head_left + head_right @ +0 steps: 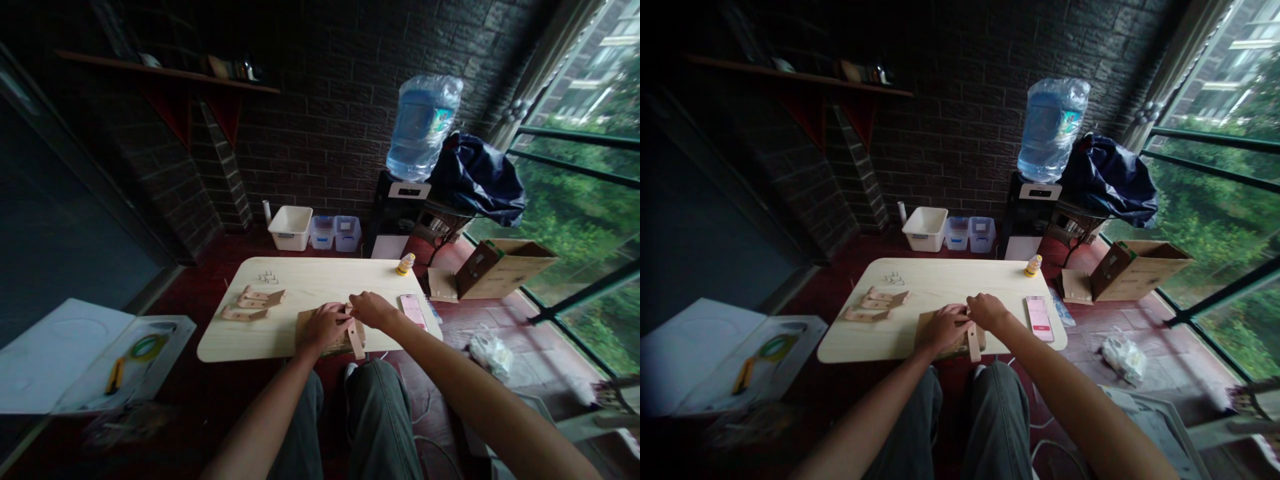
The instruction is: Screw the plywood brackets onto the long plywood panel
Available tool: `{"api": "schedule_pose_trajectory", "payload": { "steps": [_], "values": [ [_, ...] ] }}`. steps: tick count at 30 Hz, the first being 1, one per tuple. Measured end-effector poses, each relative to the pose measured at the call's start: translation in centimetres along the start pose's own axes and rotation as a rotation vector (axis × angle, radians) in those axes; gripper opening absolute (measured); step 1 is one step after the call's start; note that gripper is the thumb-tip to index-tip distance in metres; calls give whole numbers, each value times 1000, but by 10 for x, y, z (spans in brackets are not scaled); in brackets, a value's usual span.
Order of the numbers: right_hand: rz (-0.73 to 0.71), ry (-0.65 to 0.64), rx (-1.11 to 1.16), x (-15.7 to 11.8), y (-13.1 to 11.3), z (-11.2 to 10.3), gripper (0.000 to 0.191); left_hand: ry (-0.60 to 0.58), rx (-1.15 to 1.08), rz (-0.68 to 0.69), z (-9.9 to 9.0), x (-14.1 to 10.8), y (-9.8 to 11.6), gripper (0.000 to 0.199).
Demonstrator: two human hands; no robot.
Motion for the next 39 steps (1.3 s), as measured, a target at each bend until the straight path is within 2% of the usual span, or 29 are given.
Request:
{"api": "schedule_pose_trajectory", "payload": {
  "steps": [3, 10, 19, 28, 31, 39],
  "values": [
    [79, 19, 61, -1, 8, 2, 32, -5, -14, -7, -1, 0, 0, 22],
    [27, -4, 71, 1, 3, -3, 36, -5, -5, -47, -2, 0, 2, 19],
    [-3, 24, 17, 4, -3, -17, 23, 15, 12, -41, -5, -1, 5, 19],
    [149, 4, 133, 4, 4, -6, 32, 6, 2, -34, -7, -1, 7, 18],
    [118, -5, 95, 1, 0, -11, 38, 6, 9, -52, -5, -1, 7, 17],
    [12, 18, -44, 1, -6, -16, 24, 22, -19, -46, -7, -2, 7, 17]
  ]
}}
Point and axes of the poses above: each hand's wrist, its own x-axis towards the middle knuckle, its own z-axis out of the palm, y = z × x, the point moved 9 cm from there along x, towards the middle knuckle, and after that the axes turned 9 degrees about -x, right-handed, at the moved point
